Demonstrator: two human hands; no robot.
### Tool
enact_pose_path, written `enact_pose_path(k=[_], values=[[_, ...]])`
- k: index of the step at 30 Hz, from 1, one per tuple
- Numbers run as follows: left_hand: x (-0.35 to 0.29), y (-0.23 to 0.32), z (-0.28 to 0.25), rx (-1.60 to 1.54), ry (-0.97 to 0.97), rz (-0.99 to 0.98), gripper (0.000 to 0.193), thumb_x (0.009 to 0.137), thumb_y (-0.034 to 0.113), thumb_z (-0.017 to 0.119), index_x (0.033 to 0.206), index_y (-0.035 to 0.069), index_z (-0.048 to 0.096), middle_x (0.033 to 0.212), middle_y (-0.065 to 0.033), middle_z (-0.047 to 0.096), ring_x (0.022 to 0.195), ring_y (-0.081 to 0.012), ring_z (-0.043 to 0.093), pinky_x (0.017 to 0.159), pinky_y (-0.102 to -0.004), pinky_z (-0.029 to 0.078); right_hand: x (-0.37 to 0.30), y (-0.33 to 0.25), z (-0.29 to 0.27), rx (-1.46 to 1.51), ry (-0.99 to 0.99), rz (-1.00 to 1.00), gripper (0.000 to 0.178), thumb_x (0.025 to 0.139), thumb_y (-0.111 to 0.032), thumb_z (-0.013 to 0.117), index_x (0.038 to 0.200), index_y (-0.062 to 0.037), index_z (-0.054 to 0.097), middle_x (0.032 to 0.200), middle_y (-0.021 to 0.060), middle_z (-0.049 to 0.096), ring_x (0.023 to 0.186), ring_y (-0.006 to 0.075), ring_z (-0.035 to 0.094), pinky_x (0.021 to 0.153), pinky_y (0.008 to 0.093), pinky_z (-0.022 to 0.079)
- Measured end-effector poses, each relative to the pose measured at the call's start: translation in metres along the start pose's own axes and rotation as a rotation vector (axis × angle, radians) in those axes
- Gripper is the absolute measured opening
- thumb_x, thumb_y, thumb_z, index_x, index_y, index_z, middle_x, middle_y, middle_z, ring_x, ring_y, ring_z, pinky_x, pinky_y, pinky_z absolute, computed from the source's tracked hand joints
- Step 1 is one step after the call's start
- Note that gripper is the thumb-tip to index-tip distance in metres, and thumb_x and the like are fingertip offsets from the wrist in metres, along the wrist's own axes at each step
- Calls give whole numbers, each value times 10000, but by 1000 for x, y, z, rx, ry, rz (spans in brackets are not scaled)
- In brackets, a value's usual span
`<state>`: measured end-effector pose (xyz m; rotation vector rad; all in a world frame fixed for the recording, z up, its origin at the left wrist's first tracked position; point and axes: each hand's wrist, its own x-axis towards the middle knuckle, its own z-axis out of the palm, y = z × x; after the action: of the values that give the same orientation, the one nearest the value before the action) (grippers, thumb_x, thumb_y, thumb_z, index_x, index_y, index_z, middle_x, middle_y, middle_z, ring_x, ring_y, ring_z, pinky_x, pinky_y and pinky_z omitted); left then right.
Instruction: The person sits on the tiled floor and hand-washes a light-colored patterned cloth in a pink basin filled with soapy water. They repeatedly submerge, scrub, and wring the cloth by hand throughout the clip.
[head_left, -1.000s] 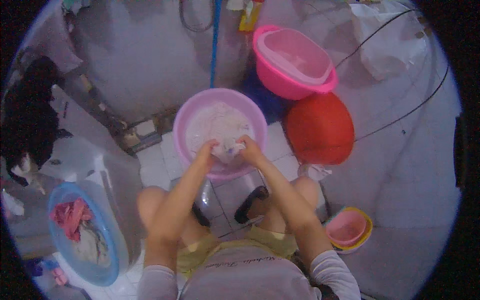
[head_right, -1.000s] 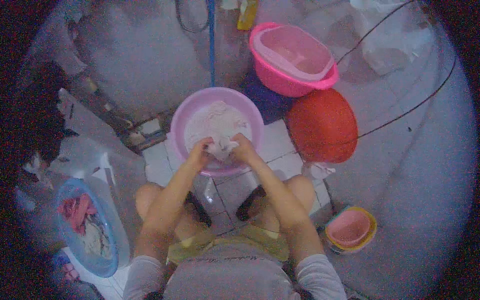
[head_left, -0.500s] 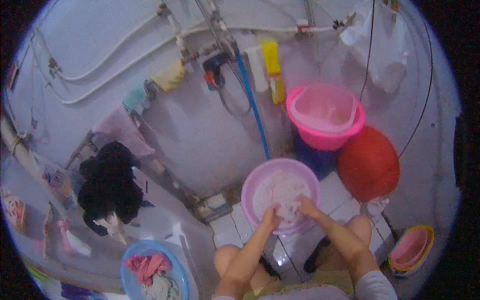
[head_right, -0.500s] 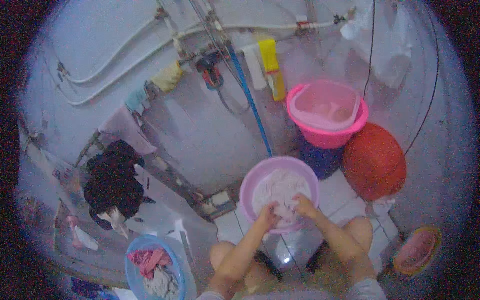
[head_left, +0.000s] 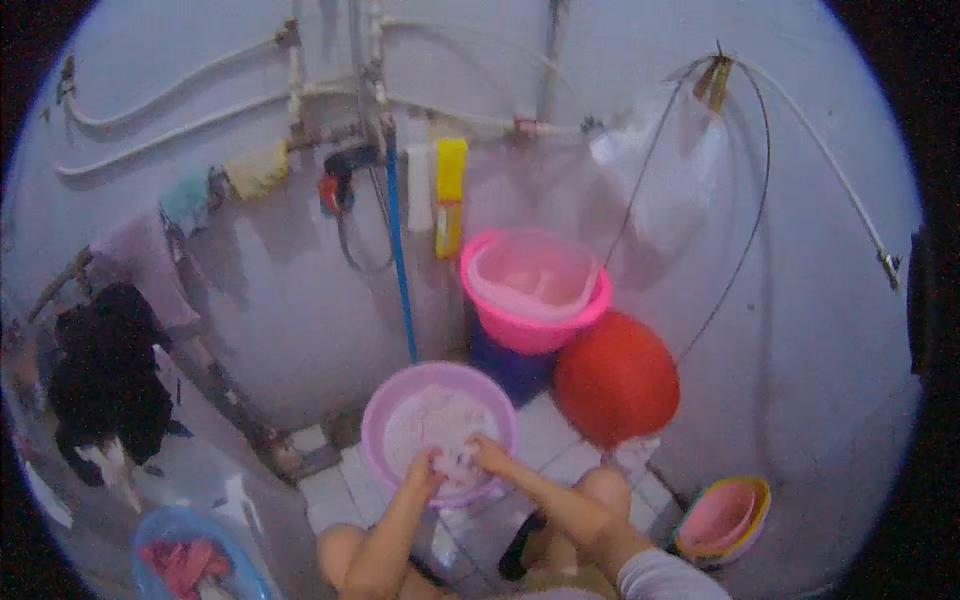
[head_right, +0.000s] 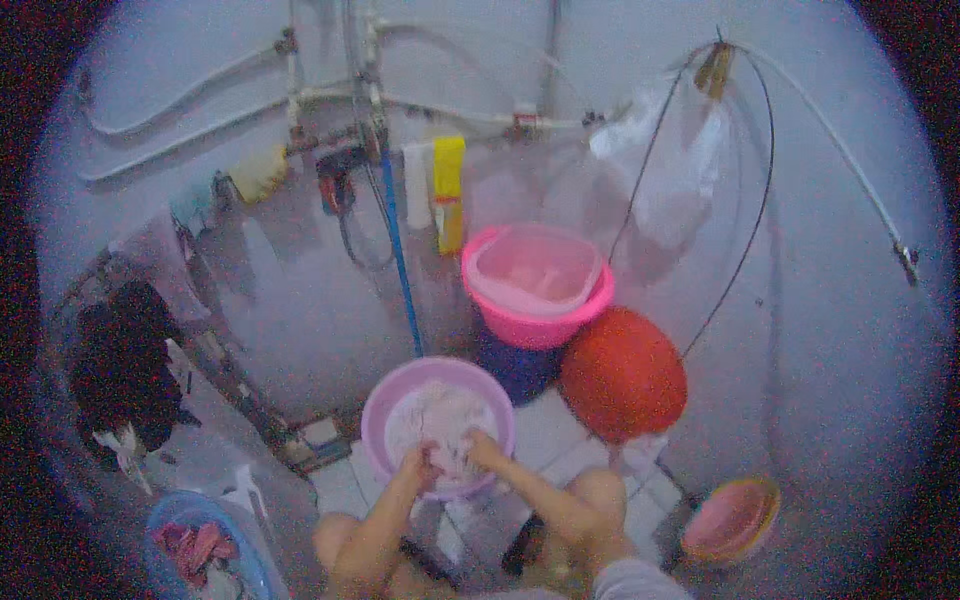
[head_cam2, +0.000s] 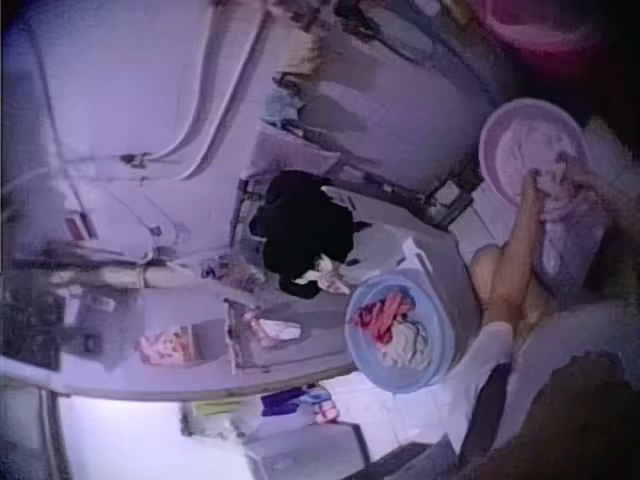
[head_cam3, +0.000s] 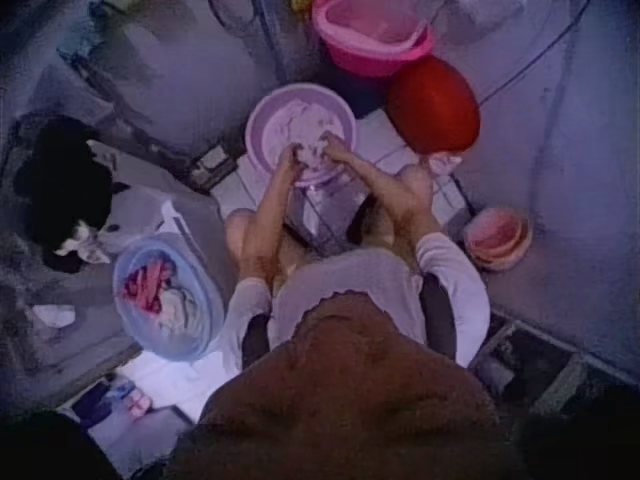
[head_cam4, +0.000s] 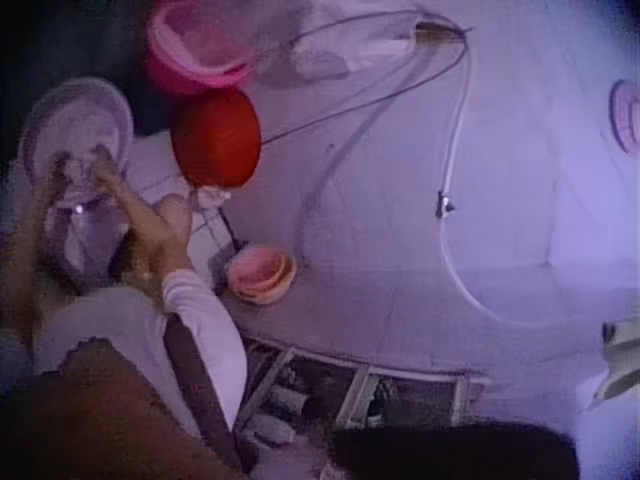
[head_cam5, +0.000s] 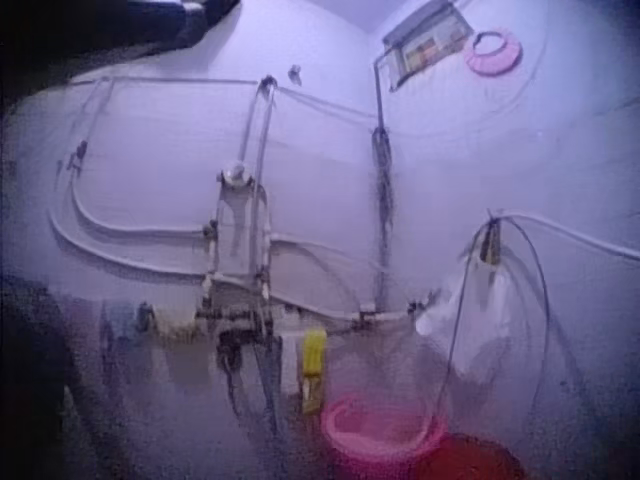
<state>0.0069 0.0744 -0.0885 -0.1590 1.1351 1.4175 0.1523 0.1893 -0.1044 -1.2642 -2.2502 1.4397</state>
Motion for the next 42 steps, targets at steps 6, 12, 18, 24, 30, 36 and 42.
enact_pose_path(k=[6, 12, 18, 24, 30, 36, 42], values=[[-10, 15, -4, 39, -50, -40, 274, 742, 167, 572, 1005, 97, 537, 975, -87, 556, 895, -271, 558, 796, -444, 436, -23, -53, -11, 145, -90, 150, 463, 597, -50, 675, 1035, -102, 533, 869, 119, 600, 725, 218, 589, 602, 344, 478], [3, 4, -16, 85, -43, 33, 330, 731, 238, 587, 1031, 116, 524, 1014, -52, 537, 942, -237, 509, 820, -443, 389, -1, -15, 8, 203, -4, -5, 404, 634, -38, 634, 1022, -75, 529, 926, 132, 595, 859, 222, 580, 705, 331, 474], [19, -1, -23, 105, 22, 100, 297, 764, 251, 605, 1013, 100, 545, 1015, -110, 544, 873, -279, 535, 737, -412, 437, 0, -22, 5, -27, 31, -169, 338, 688, -29, 595, 1017, -58, 519, 975, 145, 574, 883, 259, 575, 738, 347, 470], [-17, 6, -10, 111, -257, 241, 320, 723, 214, 583, 1018, 97, 541, 1011, -46, 530, 953, -217, 473, 834, -391, 376, 6, -15, 6, -240, -56, -229, 444, 673, -83, 654, 1078, -24, 482, 1063, 197, 540, 893, 325, 578, 792, 385, 453], [-2, 8, -9, 175, 44, 81, 264, 738, 247, 609, 975, 139, 571, 979, -62, 536, 856, -238, 509, 705, -376, 438, -5, -38, 0, -316, -161, -96, 432, 718, -119, 630, 1102, -25, 456, 977, 213, 592, 938, 356, 574, 785, 401, 457], [-1, 3, -16, 123, -80, 97, 321, 759, 255, 598, 1037, 108, 531, 999, -59, 534, 878, -252, 515, 786, -395, 412, -6, -39, 1, -223, -149, -71, 400, 714, -82, 613, 1088, -35, 479, 1011, 245, 566, 931, 365, 569, 777, 403, 461], [8, -1, -20, 142, 16, 101, 319, 743, 257, 584, 1025, 118, 533, 973, -45, 527, 865, -225, 496, 764, -365, 391, 8, -7, 16, -223, -70, -206, 400, 684, -105, 632, 1060, -46, 510, 1006, 222, 572, 973, 367, 547, 814, 406, 442]])
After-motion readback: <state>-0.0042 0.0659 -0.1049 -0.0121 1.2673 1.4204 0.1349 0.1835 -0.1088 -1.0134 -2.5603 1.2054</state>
